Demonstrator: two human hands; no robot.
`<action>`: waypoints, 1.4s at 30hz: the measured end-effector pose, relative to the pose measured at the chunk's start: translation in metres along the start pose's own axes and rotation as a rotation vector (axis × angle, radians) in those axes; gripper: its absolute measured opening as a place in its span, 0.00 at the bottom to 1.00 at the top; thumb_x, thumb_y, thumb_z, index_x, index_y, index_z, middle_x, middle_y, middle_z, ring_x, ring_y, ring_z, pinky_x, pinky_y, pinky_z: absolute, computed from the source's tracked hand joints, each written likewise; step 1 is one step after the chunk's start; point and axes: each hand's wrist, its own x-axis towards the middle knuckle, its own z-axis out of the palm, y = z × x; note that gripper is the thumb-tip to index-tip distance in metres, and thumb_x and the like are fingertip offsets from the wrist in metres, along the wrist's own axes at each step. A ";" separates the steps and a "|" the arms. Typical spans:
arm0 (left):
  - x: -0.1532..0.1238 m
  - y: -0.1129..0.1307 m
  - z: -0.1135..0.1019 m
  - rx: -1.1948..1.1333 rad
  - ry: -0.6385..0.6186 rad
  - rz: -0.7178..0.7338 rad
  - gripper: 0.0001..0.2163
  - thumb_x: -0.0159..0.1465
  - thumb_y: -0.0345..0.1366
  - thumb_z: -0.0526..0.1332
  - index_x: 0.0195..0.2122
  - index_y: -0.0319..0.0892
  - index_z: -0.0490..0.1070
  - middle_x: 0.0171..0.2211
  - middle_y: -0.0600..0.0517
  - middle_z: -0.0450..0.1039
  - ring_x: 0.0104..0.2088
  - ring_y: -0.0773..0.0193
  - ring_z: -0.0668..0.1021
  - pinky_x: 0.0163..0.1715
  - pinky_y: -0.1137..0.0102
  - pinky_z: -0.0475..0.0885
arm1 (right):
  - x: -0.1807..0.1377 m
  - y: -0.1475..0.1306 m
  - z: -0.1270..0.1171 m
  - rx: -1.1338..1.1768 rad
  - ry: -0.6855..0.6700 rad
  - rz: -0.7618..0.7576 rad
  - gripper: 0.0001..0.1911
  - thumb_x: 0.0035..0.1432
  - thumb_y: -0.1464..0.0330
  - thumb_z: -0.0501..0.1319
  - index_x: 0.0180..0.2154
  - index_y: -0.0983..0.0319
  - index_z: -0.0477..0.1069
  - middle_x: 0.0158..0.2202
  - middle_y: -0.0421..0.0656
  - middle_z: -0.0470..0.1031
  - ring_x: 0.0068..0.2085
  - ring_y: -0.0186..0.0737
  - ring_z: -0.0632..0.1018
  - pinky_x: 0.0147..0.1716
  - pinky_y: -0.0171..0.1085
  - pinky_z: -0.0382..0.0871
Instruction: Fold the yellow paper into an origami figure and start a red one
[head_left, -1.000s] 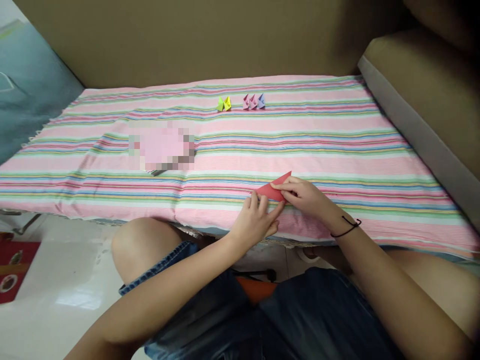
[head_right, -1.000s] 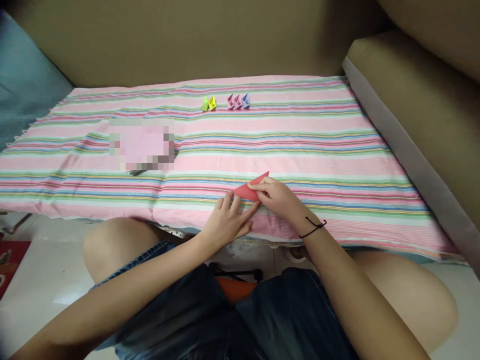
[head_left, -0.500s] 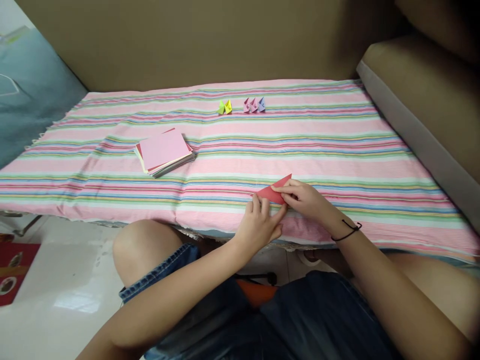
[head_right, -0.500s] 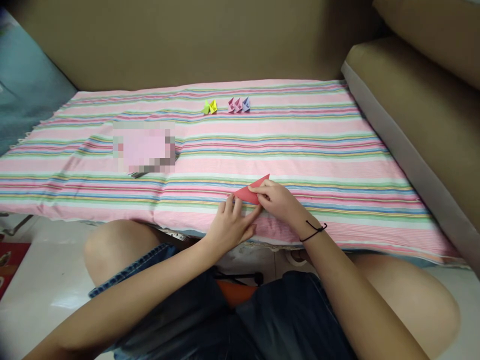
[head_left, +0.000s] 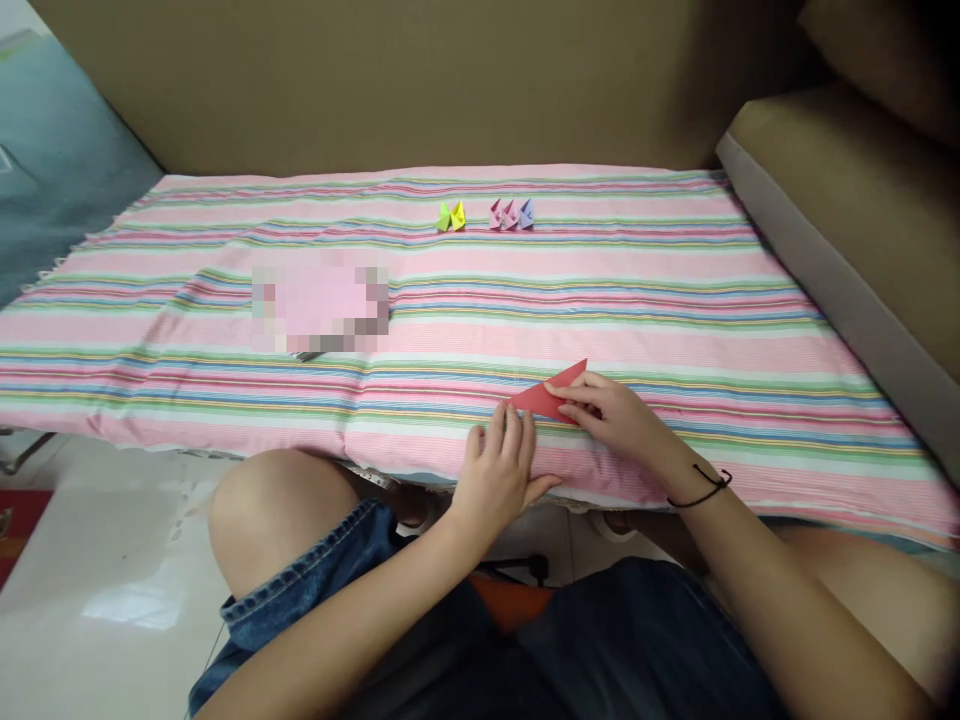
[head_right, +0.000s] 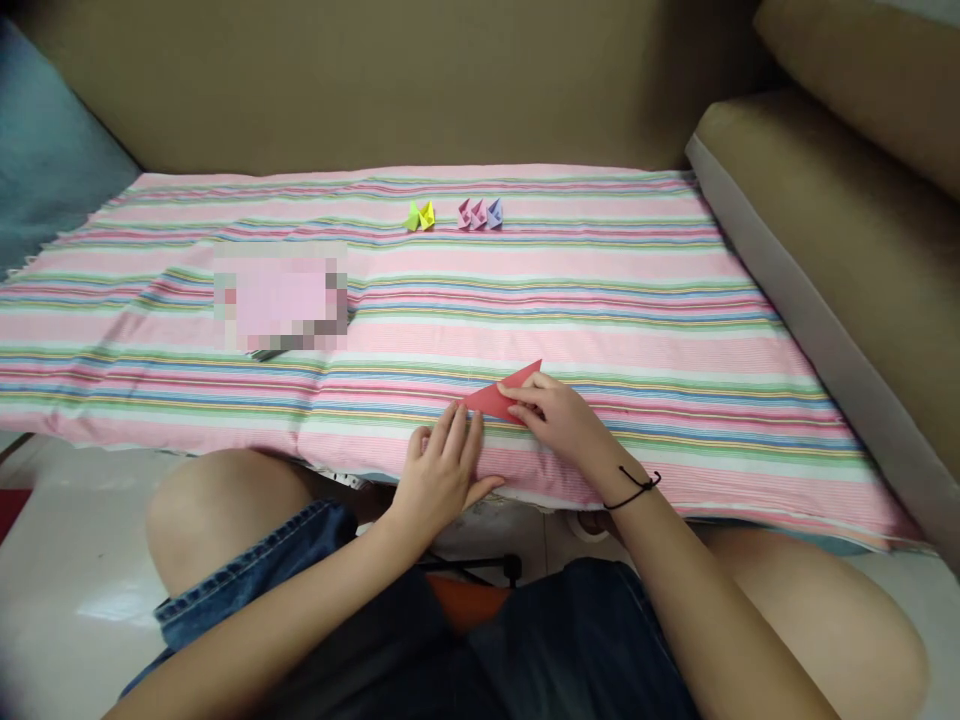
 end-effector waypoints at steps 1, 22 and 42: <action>-0.001 -0.005 -0.002 -0.016 -0.001 -0.007 0.31 0.67 0.53 0.43 0.61 0.32 0.59 0.60 0.38 0.64 0.60 0.48 0.64 0.49 0.56 0.64 | 0.000 0.000 0.000 0.001 -0.003 0.002 0.18 0.62 0.67 0.54 0.52 0.60 0.73 0.31 0.44 0.68 0.31 0.40 0.71 0.30 0.39 0.67; 0.041 -0.070 -0.027 -0.686 0.097 -0.056 0.18 0.62 0.37 0.62 0.52 0.40 0.66 0.52 0.43 0.69 0.52 0.53 0.71 0.51 0.59 0.66 | -0.006 -0.029 -0.008 -0.488 0.132 -0.252 0.12 0.62 0.73 0.53 0.39 0.67 0.76 0.31 0.47 0.75 0.33 0.44 0.75 0.31 0.41 0.69; 0.069 -0.057 -0.099 -1.697 0.148 -0.249 0.08 0.56 0.38 0.67 0.29 0.38 0.73 0.25 0.53 0.73 0.26 0.70 0.74 0.27 0.76 0.69 | -0.003 -0.095 -0.051 0.373 0.358 0.021 0.09 0.63 0.68 0.55 0.32 0.60 0.70 0.30 0.39 0.73 0.31 0.34 0.72 0.31 0.33 0.65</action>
